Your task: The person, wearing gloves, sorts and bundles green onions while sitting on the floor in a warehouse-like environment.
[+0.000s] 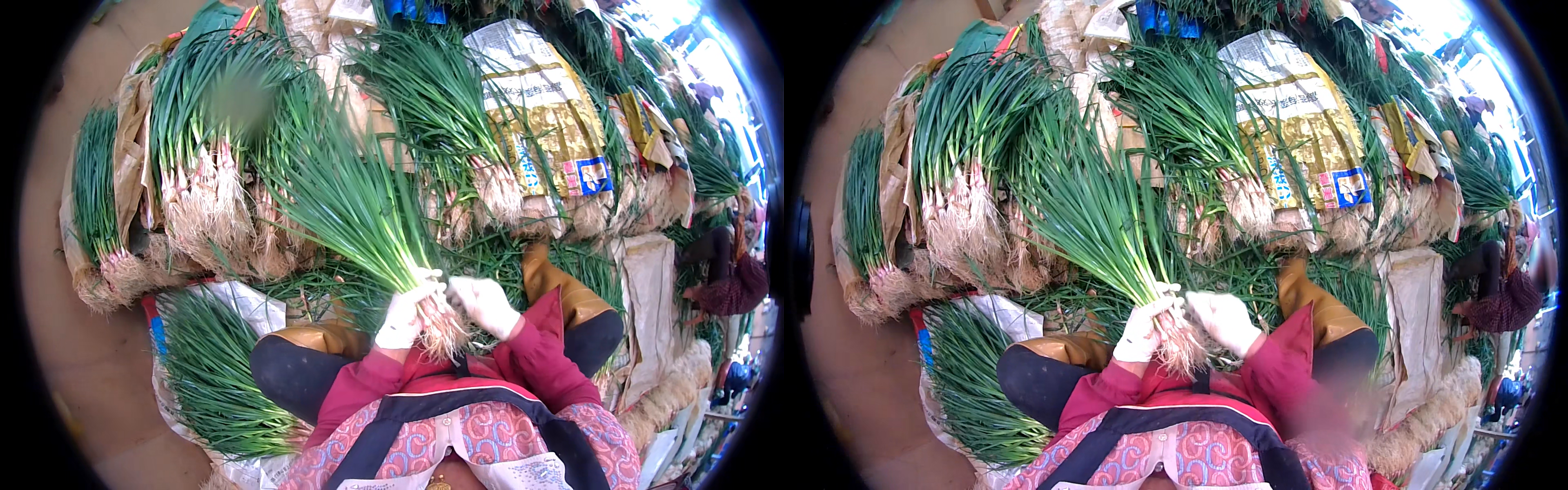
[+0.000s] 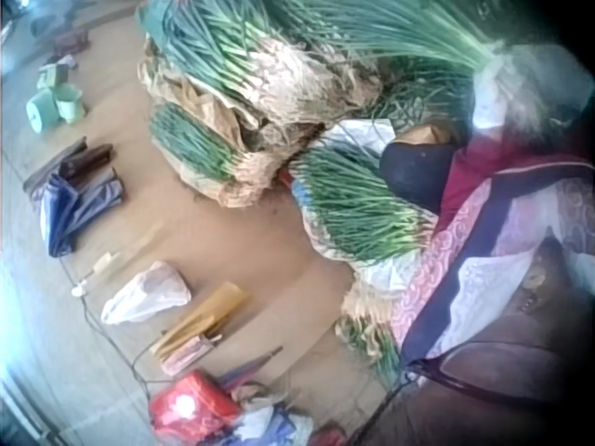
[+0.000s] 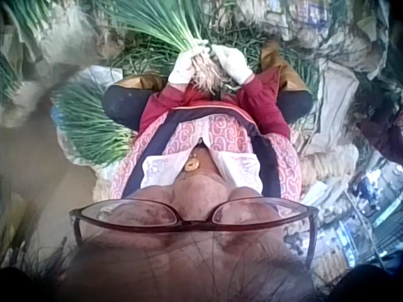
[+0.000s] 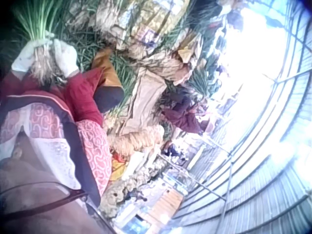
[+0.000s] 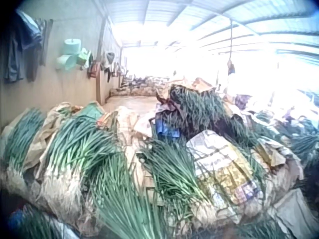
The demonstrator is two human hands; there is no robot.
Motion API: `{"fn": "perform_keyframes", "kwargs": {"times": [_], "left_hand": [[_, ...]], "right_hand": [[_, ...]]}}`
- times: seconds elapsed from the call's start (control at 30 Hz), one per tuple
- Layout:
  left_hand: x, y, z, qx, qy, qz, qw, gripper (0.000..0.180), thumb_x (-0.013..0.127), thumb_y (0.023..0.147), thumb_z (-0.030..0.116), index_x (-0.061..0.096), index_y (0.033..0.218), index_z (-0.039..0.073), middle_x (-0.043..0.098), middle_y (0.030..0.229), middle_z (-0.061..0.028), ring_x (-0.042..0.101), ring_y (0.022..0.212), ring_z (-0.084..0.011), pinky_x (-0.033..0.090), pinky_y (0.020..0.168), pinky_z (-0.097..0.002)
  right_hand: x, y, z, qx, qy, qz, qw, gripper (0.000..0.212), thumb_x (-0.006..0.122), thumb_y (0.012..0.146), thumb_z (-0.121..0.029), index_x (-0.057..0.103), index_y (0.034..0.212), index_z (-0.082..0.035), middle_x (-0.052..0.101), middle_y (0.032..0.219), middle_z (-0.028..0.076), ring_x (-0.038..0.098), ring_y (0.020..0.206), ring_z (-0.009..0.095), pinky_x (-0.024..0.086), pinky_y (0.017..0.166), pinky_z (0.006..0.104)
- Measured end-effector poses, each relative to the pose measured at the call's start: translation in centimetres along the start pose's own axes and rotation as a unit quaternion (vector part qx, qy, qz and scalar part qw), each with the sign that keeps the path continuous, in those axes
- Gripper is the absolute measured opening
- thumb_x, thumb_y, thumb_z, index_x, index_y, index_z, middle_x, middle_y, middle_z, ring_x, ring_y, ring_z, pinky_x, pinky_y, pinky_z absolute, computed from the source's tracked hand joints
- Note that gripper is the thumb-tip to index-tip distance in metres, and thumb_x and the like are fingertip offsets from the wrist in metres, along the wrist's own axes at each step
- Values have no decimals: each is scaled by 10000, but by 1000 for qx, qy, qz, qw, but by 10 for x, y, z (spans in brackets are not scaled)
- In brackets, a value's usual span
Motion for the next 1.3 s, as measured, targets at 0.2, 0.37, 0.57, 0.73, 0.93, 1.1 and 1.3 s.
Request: {"fn": "perform_keyframes", "kwargs": {"times": [0.2,0.37,0.57,0.73,0.93,1.1,1.3], "left_hand": [[4,-4,4,11,4,3,1000,307,636,737,-23,543,1030,0,608,841,-111,630,751,-195,542,644,-305],[6,-11,10,18,2,22,1000,316,642,724,-42,544,1020,6,606,807,-103,630,705,-201,536,612,-291],[14,-17,9,-16,-6,4,1000,318,649,713,-33,550,1013,8,600,806,-95,612,648,-193,517,561,-284],[9,-17,3,-31,26,-9,999,374,650,718,16,548,1078,9,607,830,-80,595,647,-158,502,563,-273],[-3,-16,1,-12,40,-10,999,420,616,752,65,537,1160,3,632,812,-90,618,694,-170,523,634,-286],[-19,-9,-23,-44,26,2,999,269,609,744,10,553,1007,1,621,764,-90,601,602,-148,502,527,-238],[-26,-6,-27,-48,9,7,999,263,596,764,7,554,1023,20,616,759,-93,611,649,-186,525,591,-298]], "right_hand": [[66,35,16,183,404,-143,885,305,485,924,-372,598,936,-89,571,742,-29,492,555,64,384,464,209],[65,44,8,128,580,-24,804,206,551,897,-208,602,997,-35,581,750,-12,476,569,34,377,481,165],[12,81,76,85,301,65,947,272,539,863,-49,592,1122,17,658,931,93,603,797,128,484,717,236],[76,73,17,148,532,-196,811,361,530,912,-264,518,1134,22,585,1037,109,566,856,132,467,708,236],[72,58,20,105,471,-87,872,220,553,887,-202,579,995,-12,603,833,47,549,695,102,454,616,229],[36,56,50,-2,93,0,996,159,496,876,-102,594,771,-34,580,681,-18,480,589,89,406,565,240],[41,58,0,83,314,14,946,143,558,867,-180,575,776,-71,550,652,-12,460,523,48,382,463,210]]}}
Point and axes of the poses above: each hand's wrist, its own y-axis towards the middle knuckle, its own x-axis out of the palm, z = x × y, the point moved 10 cm from there along y, towards the middle knuckle
